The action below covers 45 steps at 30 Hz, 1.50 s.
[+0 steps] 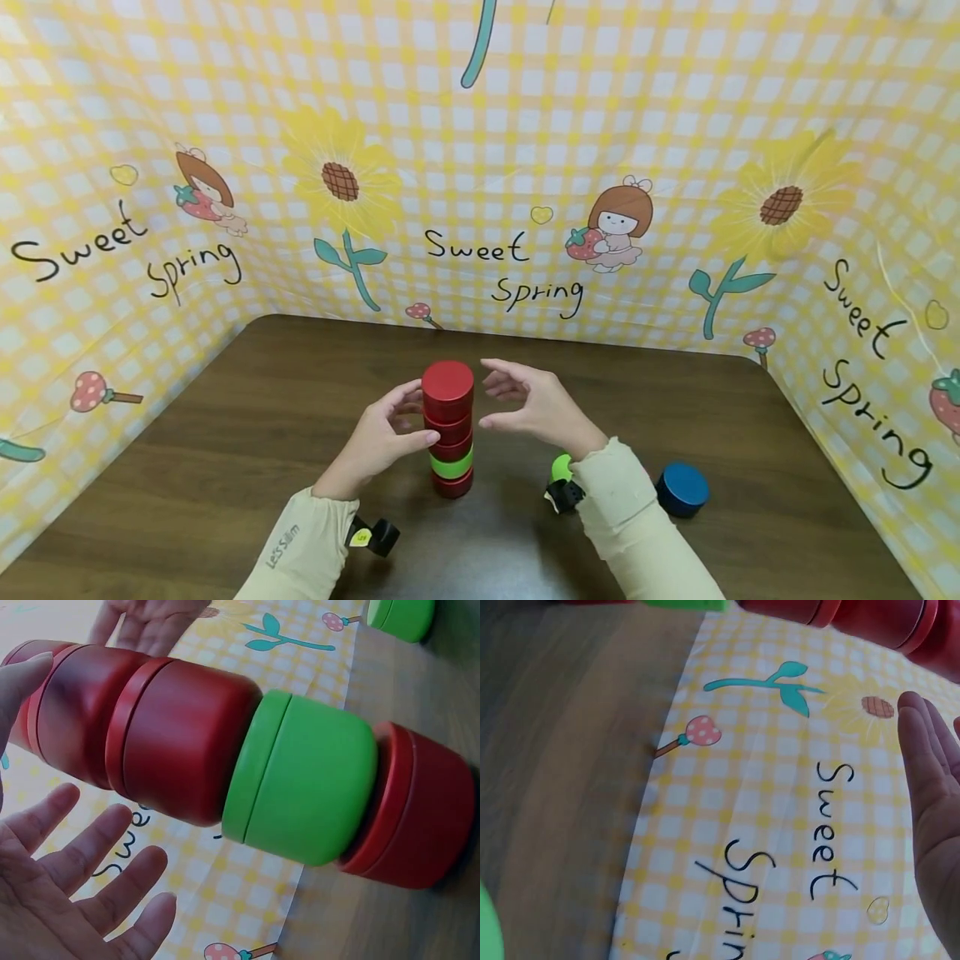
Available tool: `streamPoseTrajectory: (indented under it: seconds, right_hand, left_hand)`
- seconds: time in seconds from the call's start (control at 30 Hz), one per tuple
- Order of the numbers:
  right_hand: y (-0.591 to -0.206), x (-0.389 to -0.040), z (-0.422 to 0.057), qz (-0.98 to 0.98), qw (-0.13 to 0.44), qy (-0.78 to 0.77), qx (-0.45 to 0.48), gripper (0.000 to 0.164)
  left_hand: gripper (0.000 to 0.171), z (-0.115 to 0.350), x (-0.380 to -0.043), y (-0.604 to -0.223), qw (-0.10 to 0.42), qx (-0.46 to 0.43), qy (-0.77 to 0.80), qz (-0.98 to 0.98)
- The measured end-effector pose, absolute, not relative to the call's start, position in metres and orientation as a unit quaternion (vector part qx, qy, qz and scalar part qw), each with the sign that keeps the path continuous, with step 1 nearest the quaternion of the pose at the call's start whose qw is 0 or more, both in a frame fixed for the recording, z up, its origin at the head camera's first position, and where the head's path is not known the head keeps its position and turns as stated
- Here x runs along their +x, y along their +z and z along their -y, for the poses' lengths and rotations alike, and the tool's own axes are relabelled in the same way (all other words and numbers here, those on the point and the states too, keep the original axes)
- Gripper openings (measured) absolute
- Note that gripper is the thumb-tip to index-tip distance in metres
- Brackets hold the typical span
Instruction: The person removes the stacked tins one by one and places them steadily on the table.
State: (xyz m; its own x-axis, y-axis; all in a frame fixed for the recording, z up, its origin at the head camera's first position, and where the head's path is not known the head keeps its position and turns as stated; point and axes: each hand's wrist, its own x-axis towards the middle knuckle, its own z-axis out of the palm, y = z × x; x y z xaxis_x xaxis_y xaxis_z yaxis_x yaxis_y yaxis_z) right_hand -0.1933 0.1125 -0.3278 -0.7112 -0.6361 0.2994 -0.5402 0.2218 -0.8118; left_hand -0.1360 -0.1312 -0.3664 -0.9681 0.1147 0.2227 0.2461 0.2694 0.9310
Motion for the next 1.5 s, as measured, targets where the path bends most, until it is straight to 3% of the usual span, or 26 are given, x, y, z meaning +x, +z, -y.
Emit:
streamPoseTrajectory:
  seconds: [0.2,0.93,1.5]
  right_hand:
    - [-0.316,-0.193,-0.1,-0.783,0.022,-0.476,-0.4,0.066]
    - [-0.304,-0.191,-0.078,-0.796,0.032,-0.46,-0.392,0.058]
    - [-0.3,-0.189,-0.079,-0.801,0.031,-0.456,-0.386,0.051]
  left_hand:
    - [0.063,0.127,-0.135,-0.364,0.05,-0.112,-0.603,0.788]
    - [0.053,0.119,-0.14,-0.363,0.077,-0.117,-0.603,0.785]
    - [0.052,0.116,-0.138,-0.358,0.026,-0.083,-0.619,0.781]
